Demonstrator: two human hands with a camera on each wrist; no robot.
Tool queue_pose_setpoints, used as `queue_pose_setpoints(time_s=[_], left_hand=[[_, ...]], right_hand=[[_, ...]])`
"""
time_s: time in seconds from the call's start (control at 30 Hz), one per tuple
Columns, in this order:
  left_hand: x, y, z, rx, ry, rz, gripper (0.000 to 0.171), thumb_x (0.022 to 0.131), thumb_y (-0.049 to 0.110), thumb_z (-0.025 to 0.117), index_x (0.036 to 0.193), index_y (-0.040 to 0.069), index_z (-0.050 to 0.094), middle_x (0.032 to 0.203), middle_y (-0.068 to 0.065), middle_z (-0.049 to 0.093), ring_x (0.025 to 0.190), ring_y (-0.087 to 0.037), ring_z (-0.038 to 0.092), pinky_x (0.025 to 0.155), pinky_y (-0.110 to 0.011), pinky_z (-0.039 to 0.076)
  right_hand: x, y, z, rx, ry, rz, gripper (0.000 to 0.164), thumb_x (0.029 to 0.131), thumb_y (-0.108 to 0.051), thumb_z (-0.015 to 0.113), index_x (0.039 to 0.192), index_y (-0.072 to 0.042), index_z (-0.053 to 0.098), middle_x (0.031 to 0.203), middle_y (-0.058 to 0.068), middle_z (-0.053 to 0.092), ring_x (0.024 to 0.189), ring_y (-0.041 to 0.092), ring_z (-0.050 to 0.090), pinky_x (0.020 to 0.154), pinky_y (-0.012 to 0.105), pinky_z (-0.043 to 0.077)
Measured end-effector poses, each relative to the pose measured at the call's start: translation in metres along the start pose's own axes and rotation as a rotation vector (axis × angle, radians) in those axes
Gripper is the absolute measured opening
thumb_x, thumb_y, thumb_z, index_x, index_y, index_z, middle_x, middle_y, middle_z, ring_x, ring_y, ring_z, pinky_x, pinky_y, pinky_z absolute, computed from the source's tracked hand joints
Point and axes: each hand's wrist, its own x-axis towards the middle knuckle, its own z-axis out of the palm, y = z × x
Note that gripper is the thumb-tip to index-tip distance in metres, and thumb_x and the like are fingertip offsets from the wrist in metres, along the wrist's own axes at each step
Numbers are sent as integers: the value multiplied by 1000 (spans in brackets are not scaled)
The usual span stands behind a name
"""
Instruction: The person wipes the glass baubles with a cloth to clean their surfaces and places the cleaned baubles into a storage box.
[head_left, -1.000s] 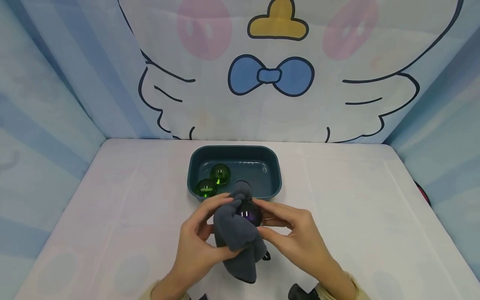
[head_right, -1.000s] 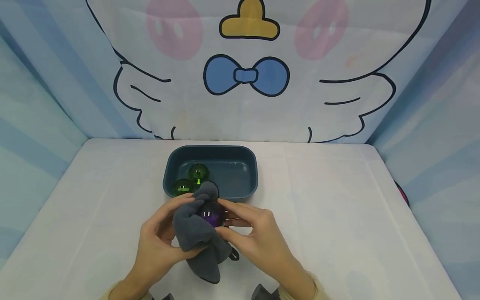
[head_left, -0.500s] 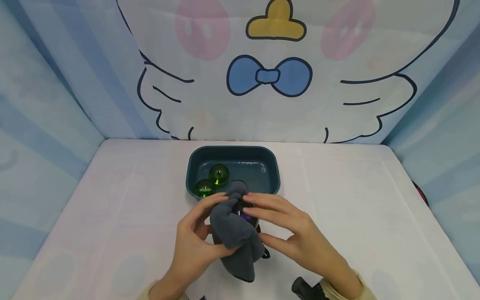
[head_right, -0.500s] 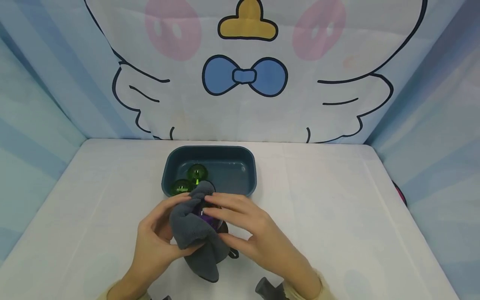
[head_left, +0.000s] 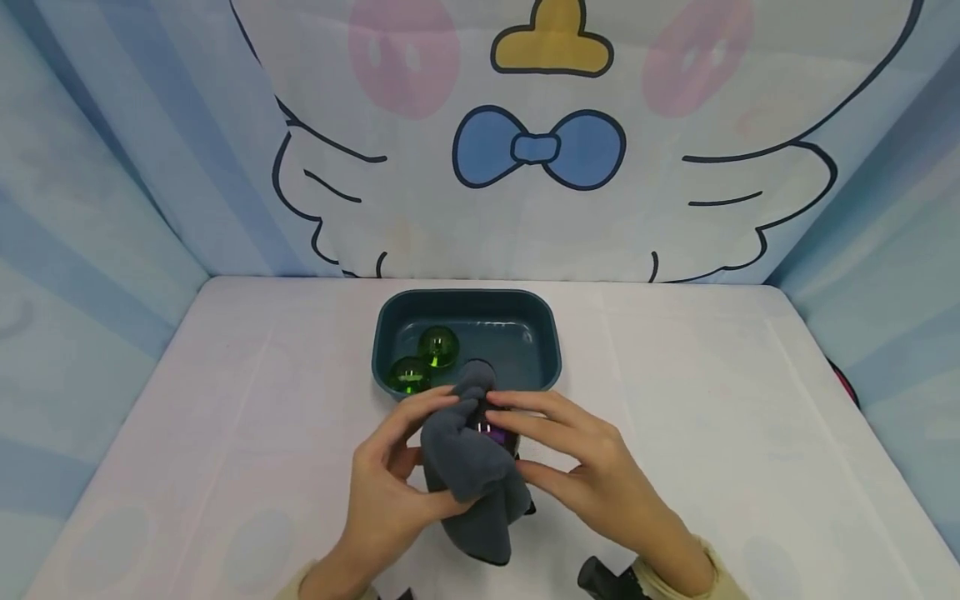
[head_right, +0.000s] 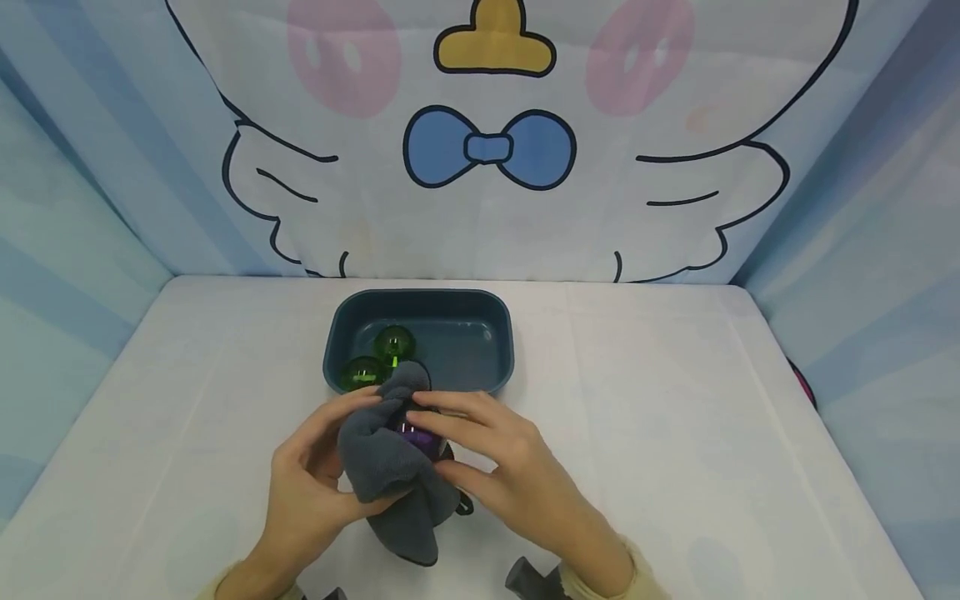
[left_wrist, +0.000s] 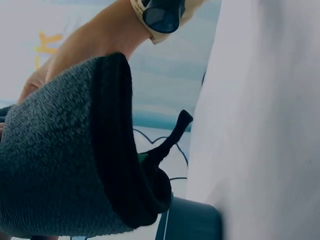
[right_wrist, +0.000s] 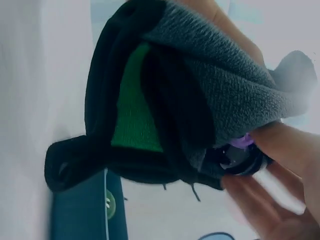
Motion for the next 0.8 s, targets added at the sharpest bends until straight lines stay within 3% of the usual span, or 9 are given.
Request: queue_pose_setpoints(time_s=[0.17,0.3,0.43,0.63,0.8], left_hand=[[-1,2,1,-19,-15,0,72,65,-12,85,130,5,59,136,-12,57,124,-23,58,76,-36,61],[-2,2,0,-2,-12,-21,71,64,-11,86,128,7,60,136,-9,57,124,-23,57,73,-35,61],[-2,1,-1,29,-4,-29,71,63,-11,86,127,10,61,135,-6,58,123,-23,58,70,-35,61],[0,-2,0,40,-8,-2,69,65,-11,85,127,10,61,133,-9,58,122,-22,59,71,-36,62],[1,-1,1,8,-3,-41,71,65,-12,85,127,9,60,135,-5,57,125,-24,57,74,-38,62]], right_hand=[[-3,-1,4,156,81,264,48,81,1,78,128,-4,65,124,14,67,106,15,68,79,32,61],[-3,-1,5,163,75,336,46,84,-2,77,128,-4,65,124,14,67,103,15,69,80,32,61],[-1,-2,3,114,32,306,48,85,-5,77,131,-8,63,126,9,66,110,15,66,84,33,60],[0,-1,-8,13,-62,123,61,81,2,79,137,-10,59,138,8,58,128,19,56,98,31,53],[-1,3,-9,-50,-121,16,64,82,0,79,140,-11,56,145,7,52,134,21,49,107,26,46]])
